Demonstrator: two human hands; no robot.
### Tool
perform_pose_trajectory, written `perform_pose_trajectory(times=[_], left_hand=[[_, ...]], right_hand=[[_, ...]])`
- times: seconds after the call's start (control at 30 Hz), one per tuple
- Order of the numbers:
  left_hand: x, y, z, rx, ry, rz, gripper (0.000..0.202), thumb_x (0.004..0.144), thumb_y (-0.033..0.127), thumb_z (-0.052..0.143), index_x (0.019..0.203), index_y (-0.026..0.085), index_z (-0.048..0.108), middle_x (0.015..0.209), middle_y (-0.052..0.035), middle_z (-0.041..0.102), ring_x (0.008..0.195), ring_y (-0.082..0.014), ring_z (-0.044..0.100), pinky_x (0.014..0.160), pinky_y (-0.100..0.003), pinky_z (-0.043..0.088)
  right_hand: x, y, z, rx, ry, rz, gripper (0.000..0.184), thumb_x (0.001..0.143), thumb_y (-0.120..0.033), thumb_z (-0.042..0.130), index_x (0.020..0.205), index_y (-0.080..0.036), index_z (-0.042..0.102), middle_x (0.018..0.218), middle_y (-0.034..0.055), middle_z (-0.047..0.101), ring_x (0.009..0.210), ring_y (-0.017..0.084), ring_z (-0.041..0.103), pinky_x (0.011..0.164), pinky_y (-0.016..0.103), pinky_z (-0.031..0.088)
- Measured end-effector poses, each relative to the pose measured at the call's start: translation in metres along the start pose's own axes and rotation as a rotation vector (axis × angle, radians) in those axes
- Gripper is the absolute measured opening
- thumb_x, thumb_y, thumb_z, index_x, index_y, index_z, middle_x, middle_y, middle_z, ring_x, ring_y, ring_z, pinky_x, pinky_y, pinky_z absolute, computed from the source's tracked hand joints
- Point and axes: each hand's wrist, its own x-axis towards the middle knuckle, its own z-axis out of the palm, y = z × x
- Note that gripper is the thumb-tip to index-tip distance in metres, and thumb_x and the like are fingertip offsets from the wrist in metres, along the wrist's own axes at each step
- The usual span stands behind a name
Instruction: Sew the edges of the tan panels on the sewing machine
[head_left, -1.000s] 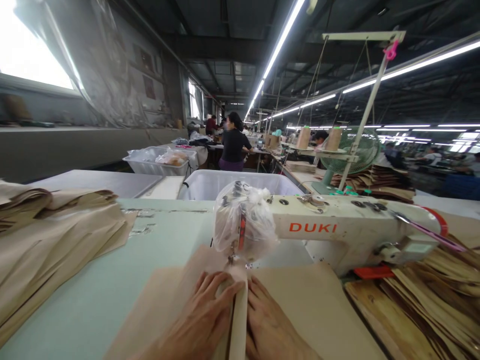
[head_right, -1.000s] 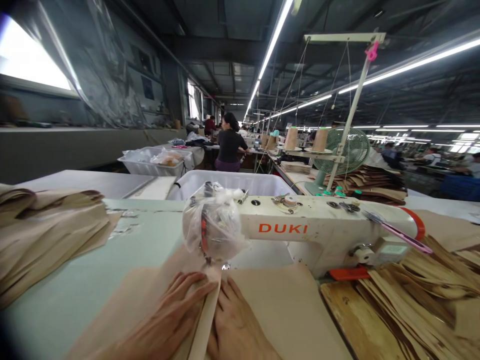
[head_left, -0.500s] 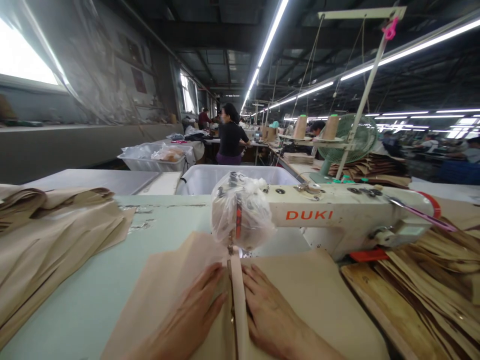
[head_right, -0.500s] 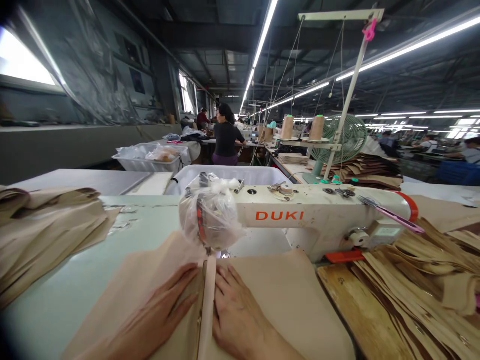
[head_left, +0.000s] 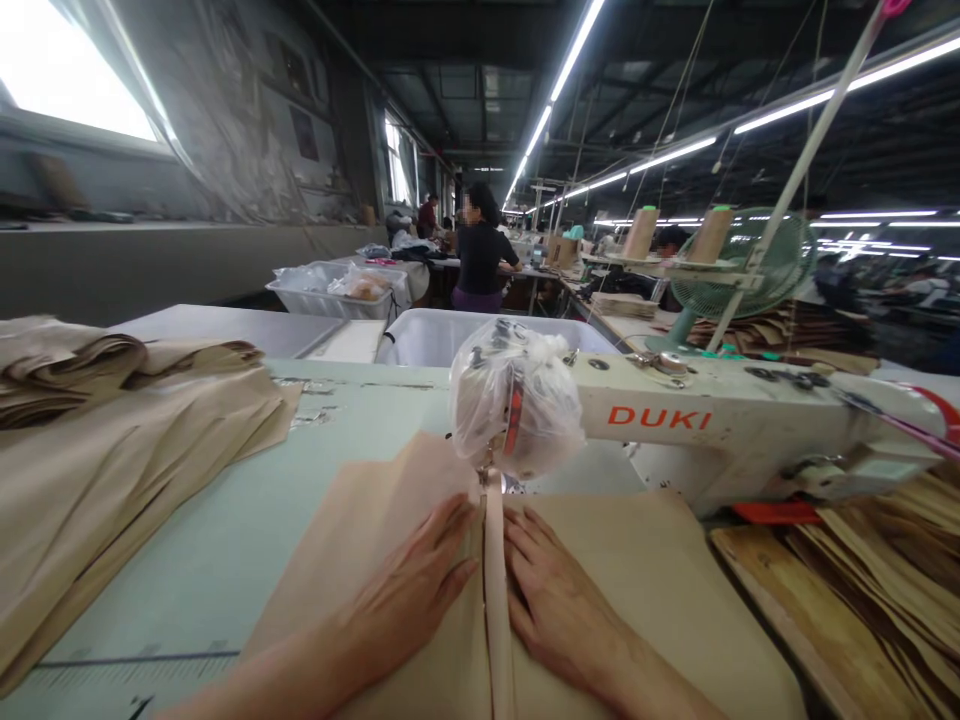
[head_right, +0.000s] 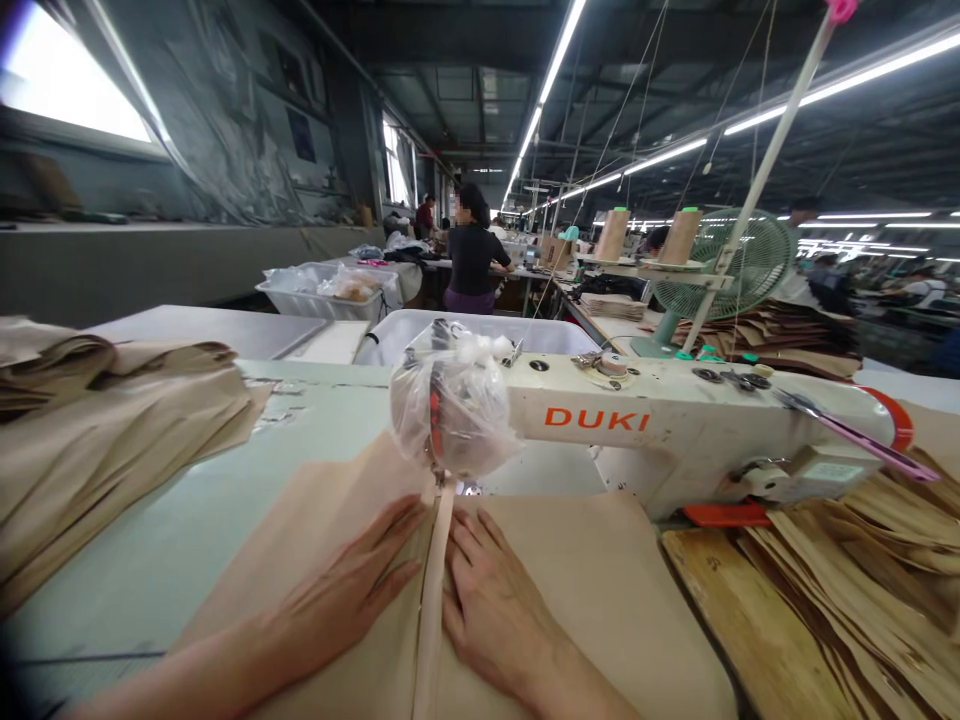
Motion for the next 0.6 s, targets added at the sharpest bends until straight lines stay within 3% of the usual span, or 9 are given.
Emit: perform_pose_trajectory(times=[0.2,0.6], left_hand=[[-0.01,0.0008,0.0075,-0.006,0.018,0.004,0.05,0.103,0.035,0.042,0.15,0.021,0.036,0.156,-0.0103,0.036,0.14,-0.0267,0.041,0.114,-0.046,0.038],[-0.0099,0.0061,0.0046,0.035,0.027,0.024,0.049,0.101,0.033,0.047,0.149,0.024,0.04,0.154,-0.0085,0.039,0.138,-0.026,0.043,0.113,-0.046,0.041]], right_hand=[[0.0009,-0.001,-0.0019,0.033,-0.014,0.016,0.061,0.092,-0.017,0.047,0.151,-0.022,0.036,0.149,0.003,0.043,0.142,0.016,0.032,0.125,0.04,0.018],[-0.0002,-0.0024,0.0004,-0.017,0.016,-0.018,0.061,0.091,-0.015,0.048,0.15,-0.021,0.037,0.149,0.0039,0.043,0.141,0.018,0.034,0.124,0.041,0.02]])
